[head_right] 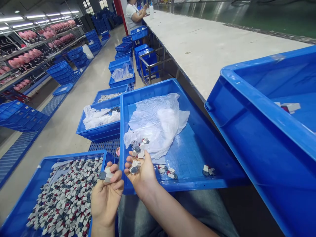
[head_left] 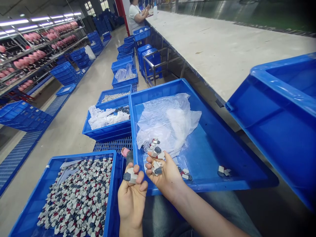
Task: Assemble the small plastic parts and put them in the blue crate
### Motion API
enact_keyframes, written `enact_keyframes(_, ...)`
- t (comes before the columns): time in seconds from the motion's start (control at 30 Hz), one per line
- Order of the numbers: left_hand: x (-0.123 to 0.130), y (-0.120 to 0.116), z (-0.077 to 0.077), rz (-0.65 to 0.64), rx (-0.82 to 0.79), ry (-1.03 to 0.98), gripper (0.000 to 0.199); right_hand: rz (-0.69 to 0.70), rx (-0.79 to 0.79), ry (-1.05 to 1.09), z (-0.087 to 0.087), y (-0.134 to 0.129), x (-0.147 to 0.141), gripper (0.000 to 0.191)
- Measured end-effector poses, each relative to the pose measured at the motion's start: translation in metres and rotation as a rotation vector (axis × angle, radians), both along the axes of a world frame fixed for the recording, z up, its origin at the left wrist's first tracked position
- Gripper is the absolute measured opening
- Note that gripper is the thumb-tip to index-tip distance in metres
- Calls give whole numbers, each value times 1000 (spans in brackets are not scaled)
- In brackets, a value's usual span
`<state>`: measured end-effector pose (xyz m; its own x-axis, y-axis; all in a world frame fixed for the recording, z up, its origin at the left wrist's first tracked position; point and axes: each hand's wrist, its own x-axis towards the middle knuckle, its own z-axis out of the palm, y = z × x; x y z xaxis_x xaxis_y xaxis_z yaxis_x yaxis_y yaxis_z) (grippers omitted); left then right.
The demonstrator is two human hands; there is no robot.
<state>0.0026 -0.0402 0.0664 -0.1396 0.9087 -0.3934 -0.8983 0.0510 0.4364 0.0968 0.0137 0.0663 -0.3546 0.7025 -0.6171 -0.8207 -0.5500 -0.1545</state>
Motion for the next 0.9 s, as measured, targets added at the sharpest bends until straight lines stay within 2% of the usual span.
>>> enact_keyframes(0.17, -3, -4, -1, -55, 31, 48, 37, 10, -6, -12, 0, 0, 0, 36)
enact_keyframes(0.3, 1, -2, -1, -30, 18, 136, 29, -14, -21, -7, 4, -1, 0, 36)
enact_keyframes(0.37, 5, -1, -5, 20, -26, 350, 29, -39, -46, -1, 8, -1, 0, 37)
enact_keyframes(0.47, 9, -1, -13, 63, -68, 871, 27, -58, -86, 11, 17, -1, 0, 35)
enact_keyframes(0.53, 10, -2, -17, 77, -38, 1171, 23, -71, -97, 29, 23, -2, 0, 32)
enact_keyframes(0.6, 10, -3, -20, 103, 35, 1342, 22, -102, -110, 48, 29, -2, 0, 30)
enact_keyframes(0.73, 12, -1, -17, 149, 96, 1475, 19, -104, -106, 56, 34, -2, 1, 31)
enact_keyframes(0.83, 12, -1, -14, 83, 15, 1470, 21, -75, -82, 19, 27, -3, 3, 33)
enact_keyframes(0.9, 7, -6, -18, 39, -42, 1424, 23, -64, 4, -19, 18, -4, -1, 31)
